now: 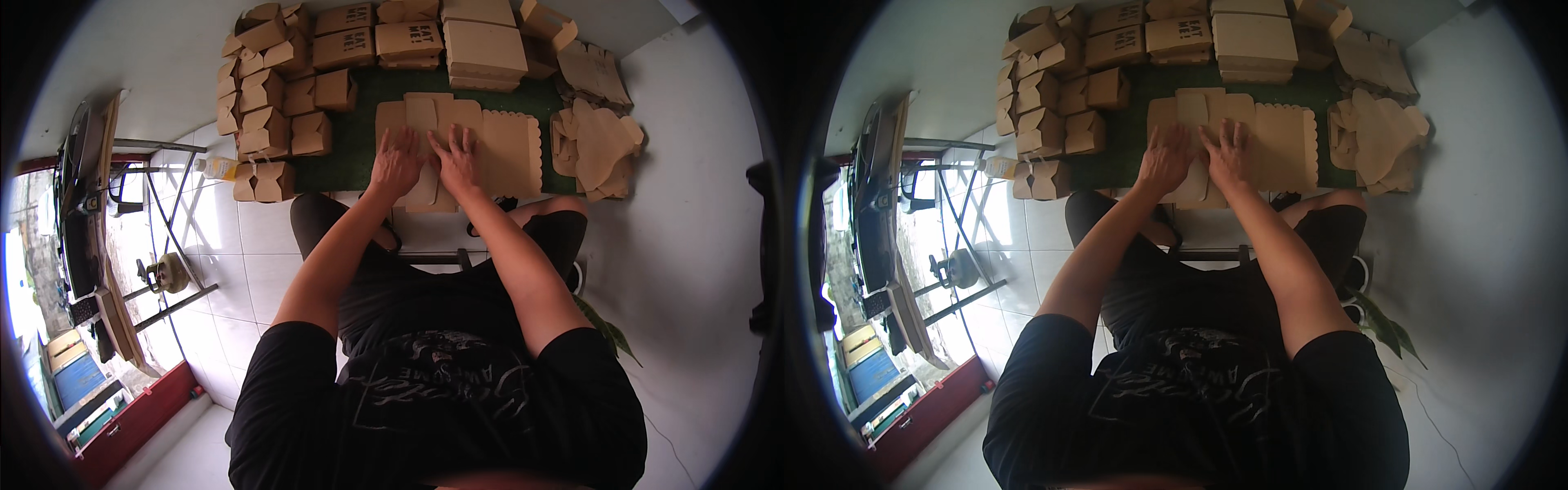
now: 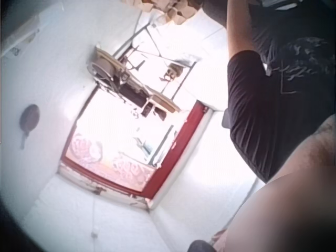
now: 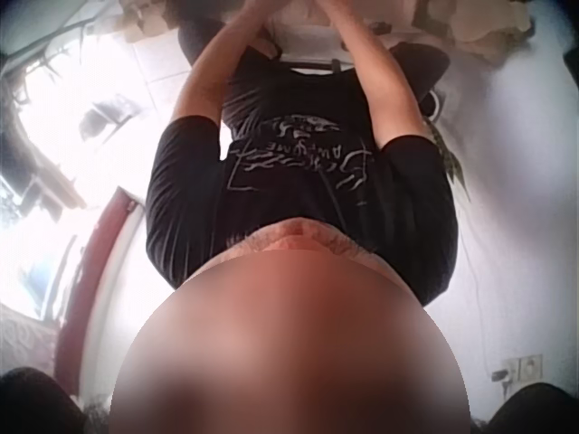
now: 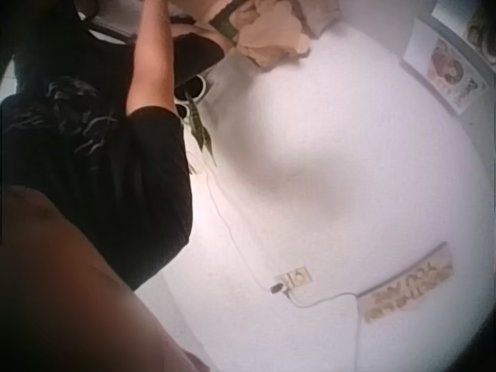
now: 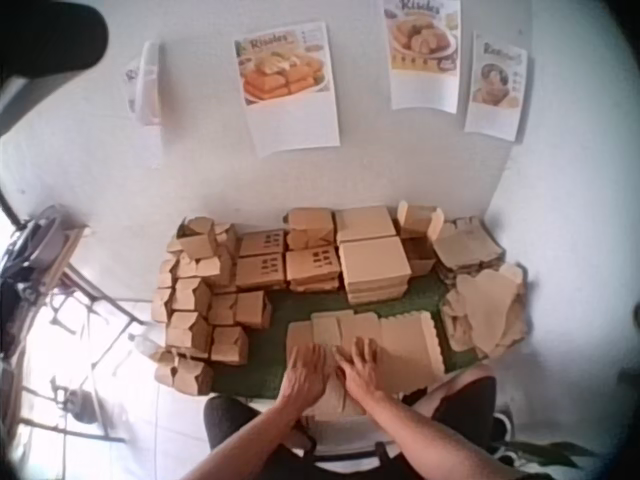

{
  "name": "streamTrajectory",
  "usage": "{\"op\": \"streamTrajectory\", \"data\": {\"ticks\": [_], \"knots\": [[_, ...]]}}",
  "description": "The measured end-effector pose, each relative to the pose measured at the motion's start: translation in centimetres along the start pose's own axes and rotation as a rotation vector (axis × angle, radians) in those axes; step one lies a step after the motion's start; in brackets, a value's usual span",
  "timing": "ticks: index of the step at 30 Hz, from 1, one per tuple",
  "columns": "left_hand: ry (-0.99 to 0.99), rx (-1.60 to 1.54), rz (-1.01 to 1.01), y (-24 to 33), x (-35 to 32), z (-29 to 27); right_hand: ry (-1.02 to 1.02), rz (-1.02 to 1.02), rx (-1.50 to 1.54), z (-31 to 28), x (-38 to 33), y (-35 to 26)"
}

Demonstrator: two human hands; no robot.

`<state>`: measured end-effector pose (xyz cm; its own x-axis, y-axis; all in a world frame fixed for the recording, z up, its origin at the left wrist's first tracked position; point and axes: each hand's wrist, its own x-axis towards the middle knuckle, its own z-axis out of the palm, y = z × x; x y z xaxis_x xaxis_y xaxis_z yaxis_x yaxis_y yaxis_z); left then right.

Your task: The person assembles small cardboard boxes by hand, folding flaps and tucking tabs to form the box shape. They place finished boxes into a stack and continue folding additional flat cardboard pieces into boxes.

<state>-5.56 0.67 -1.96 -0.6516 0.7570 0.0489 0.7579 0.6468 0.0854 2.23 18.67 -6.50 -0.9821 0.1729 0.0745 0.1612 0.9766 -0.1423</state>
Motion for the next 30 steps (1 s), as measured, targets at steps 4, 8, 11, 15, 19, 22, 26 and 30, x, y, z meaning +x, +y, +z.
{"op": "streamTrajectory", "data": {"ticks": [4,8,11,15,19,22,26,30], "knots": [[-0.014,0.064,-0.045,-0.2,1.9,1.0,-0.044,0.022,0.021,0.0,-0.1,0.0],[0.052,-0.055,-0.048,-0.4,1.9,1.0,0.0,0.01,0.032,0.2,-0.2,-0.1],[0.049,-0.116,-0.03,-0.1,1.2,0.6,0.028,0.004,0.035,0.4,-0.1,0.1],[0.005,-0.075,-0.008,0.4,-1.2,-0.4,0.048,0.001,0.05,0.6,-0.1,0.0],[-0.059,-0.085,0.018,1.0,-3.7,-0.8,0.011,0.015,0.05,0.4,-0.2,-0.3],[-0.089,-0.11,0.049,1.6,-5.5,-0.9,0.008,0.013,0.046,0.0,-0.2,-0.3],[-0.124,-0.104,0.133,1.9,-7.5,-1.2,0.023,-0.003,0.039,-0.3,-0.2,-0.3],[-0.089,-0.092,0.172,2.1,-8.7,-1.2,0.025,-0.002,0.037,-0.4,-0.2,-0.3]]}}
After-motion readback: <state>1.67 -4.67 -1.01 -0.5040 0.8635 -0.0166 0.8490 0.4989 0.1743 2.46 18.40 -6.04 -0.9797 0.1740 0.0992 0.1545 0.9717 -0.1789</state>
